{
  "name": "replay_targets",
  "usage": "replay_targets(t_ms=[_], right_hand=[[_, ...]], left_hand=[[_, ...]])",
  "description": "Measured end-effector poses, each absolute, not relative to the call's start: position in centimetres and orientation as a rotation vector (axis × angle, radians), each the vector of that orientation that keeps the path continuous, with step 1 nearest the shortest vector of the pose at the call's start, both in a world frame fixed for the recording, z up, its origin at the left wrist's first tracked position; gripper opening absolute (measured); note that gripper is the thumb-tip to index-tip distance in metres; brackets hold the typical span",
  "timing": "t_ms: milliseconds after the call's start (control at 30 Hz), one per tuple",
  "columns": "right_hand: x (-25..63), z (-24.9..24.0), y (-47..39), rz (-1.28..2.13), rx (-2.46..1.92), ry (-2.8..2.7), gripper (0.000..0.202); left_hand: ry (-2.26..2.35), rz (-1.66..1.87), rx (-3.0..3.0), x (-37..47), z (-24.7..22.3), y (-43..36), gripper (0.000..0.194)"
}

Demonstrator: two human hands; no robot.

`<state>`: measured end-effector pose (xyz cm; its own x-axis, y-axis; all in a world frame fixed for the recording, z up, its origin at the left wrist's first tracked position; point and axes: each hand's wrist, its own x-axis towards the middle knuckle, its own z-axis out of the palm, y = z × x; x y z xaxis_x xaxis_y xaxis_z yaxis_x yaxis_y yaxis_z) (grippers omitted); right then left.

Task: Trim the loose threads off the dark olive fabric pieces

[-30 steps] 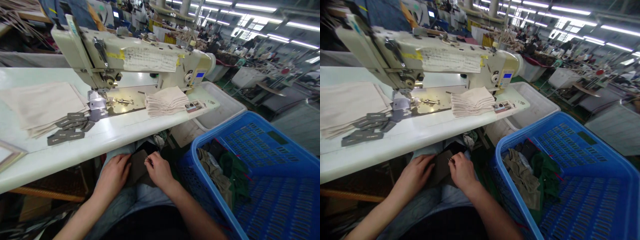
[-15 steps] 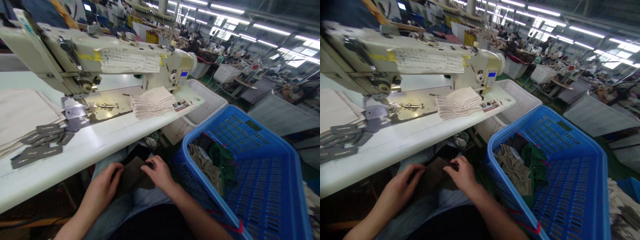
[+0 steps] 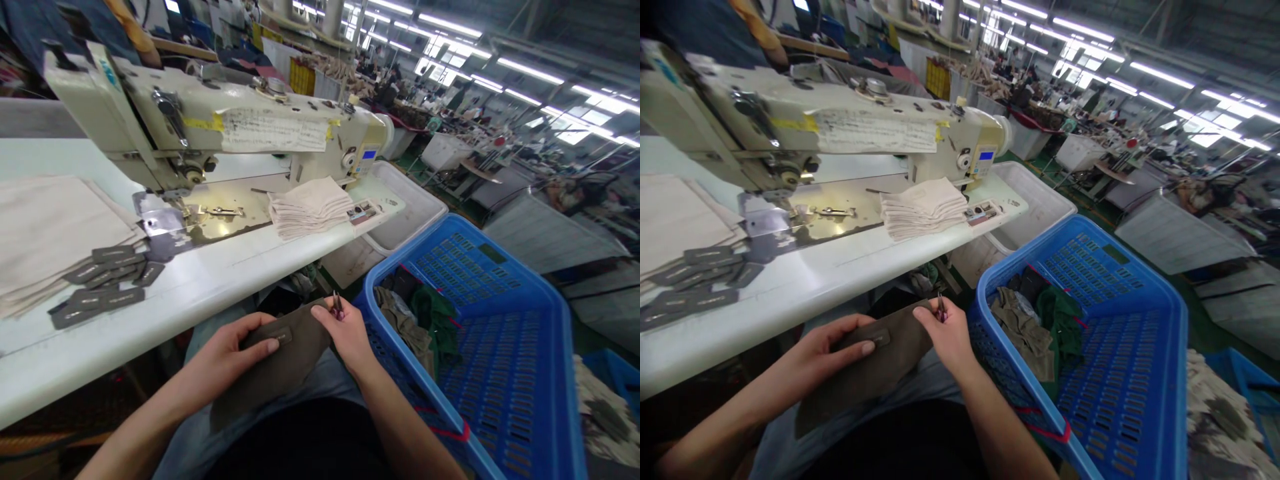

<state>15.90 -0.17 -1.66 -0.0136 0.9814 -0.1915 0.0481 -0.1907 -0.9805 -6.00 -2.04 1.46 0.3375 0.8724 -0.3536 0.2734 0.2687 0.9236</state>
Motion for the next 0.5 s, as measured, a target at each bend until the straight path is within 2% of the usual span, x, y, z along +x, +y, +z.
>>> replay_targets(t_ms=[100,167,233,300,400,500], right_hand=[[16.3,-1.9,0.1,1.143,-1.471,-1.326,0.021],[16.3,-1.3,0.2,0.893,-1.429,-1.491,0.029],[16.3,-0.3,0.3,0.838,-1.277,-1.642,0.037],[16.2,0.7,0.7,1.057,-1.126,-1.752,0.037],[16.3,0.9,1.6,1.526,-1.084,-1.638,0.023],[16.6,0.0,2.3,1.803,-1.134,-1.255,0.031]], left_hand=[[1.216,0.579,1.206,-5.6,1.2,-2.1,0.044],[1.27,0.648,1.227,-5.3,1.1,-2.0,0.043],[1.313,0.725,1.265,-4.9,1.2,-1.8,0.041],[1.306,0.77,1.26,-4.5,1.4,-1.3,0.039],[1.3,0.832,1.207,-3.9,1.5,-0.4,0.035],[1.409,0.944,1.345,-3.0,1.0,0.5,0.026]])
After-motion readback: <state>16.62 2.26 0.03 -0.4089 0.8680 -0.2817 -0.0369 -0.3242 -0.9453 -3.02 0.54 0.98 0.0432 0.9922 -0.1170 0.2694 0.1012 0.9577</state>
